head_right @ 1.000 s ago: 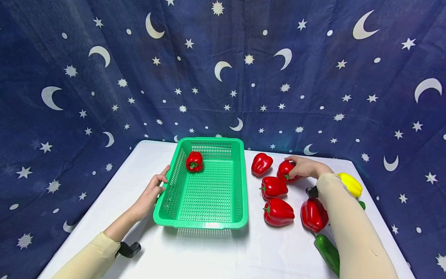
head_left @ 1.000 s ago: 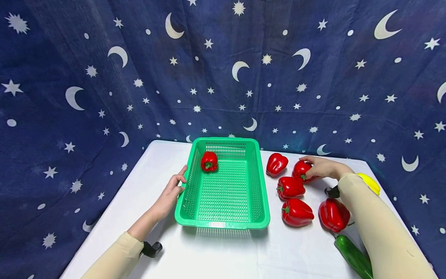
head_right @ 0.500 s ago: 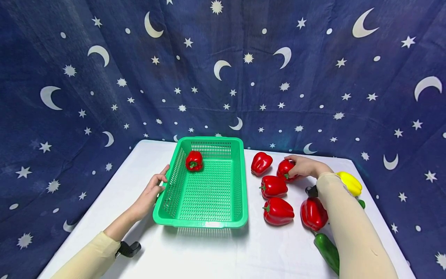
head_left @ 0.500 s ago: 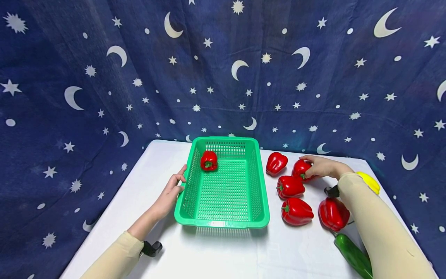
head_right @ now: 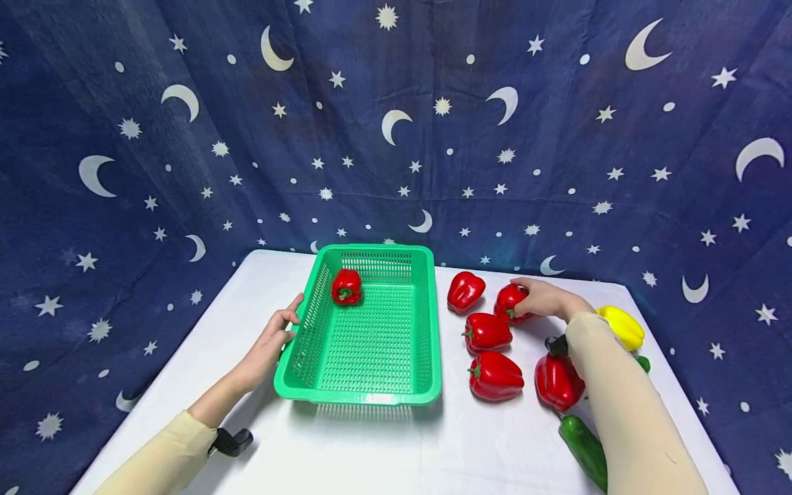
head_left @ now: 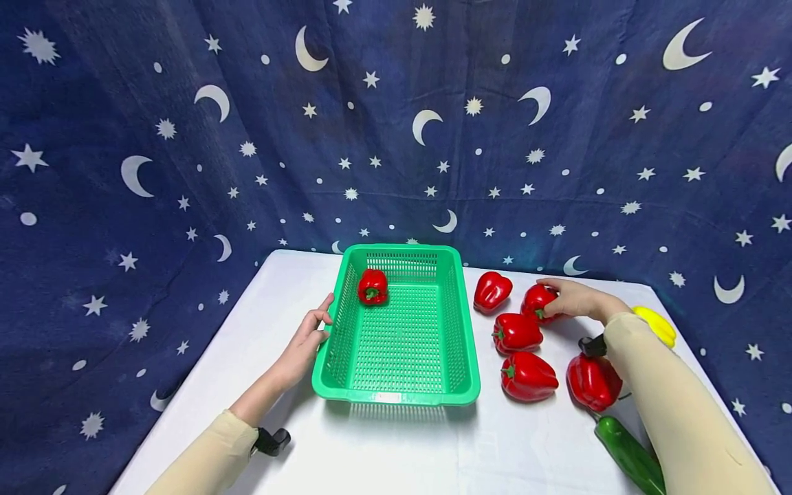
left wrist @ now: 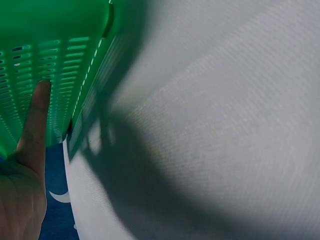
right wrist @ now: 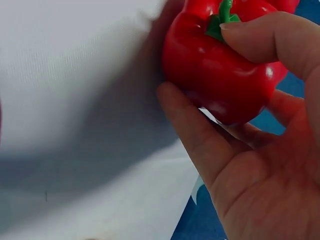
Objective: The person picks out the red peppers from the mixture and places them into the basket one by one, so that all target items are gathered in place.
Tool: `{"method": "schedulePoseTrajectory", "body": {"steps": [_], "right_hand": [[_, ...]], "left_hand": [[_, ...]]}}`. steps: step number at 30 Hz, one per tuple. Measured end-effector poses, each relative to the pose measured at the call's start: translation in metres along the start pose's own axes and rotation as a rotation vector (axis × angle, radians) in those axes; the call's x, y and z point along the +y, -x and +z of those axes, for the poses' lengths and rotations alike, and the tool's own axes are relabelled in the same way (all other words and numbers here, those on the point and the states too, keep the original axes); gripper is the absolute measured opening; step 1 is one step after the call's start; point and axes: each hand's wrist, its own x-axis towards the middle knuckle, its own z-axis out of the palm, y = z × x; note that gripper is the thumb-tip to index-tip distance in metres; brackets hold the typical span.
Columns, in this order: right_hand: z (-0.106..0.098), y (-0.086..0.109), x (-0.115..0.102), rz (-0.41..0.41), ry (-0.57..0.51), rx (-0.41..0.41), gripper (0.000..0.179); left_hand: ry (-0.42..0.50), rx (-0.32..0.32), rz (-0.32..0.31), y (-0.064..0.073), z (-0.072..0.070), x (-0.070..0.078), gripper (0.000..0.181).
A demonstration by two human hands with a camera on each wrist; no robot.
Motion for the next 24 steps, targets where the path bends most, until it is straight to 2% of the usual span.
{"method": "schedulePoseTrajectory", "body": {"steps": [6,13,18,24], "right_hand": [[-0.018,0.011,-0.008,-0.057,-0.044,0.078,0.093],[-0.035,0.026,-0.047,-0.13,-0.008,0.161,0.092],[-0.031,0.031,-0.084,-0.185,-0.001,0.156,0.092],[-0.016,0.026,-0.124,-0.265,-0.008,0.109,0.092]], "left_hand": [[-0.009,0.003,-0.005,0.0,0.002,0.002,0.015],[-0.005,0.003,-0.008,0.0,0.001,0.001,0.016],[-0.007,0.005,-0.003,0.001,0.0,0.0,0.016],[-0.003,0.002,-0.004,0.001,0.0,0.001,0.016]]}}
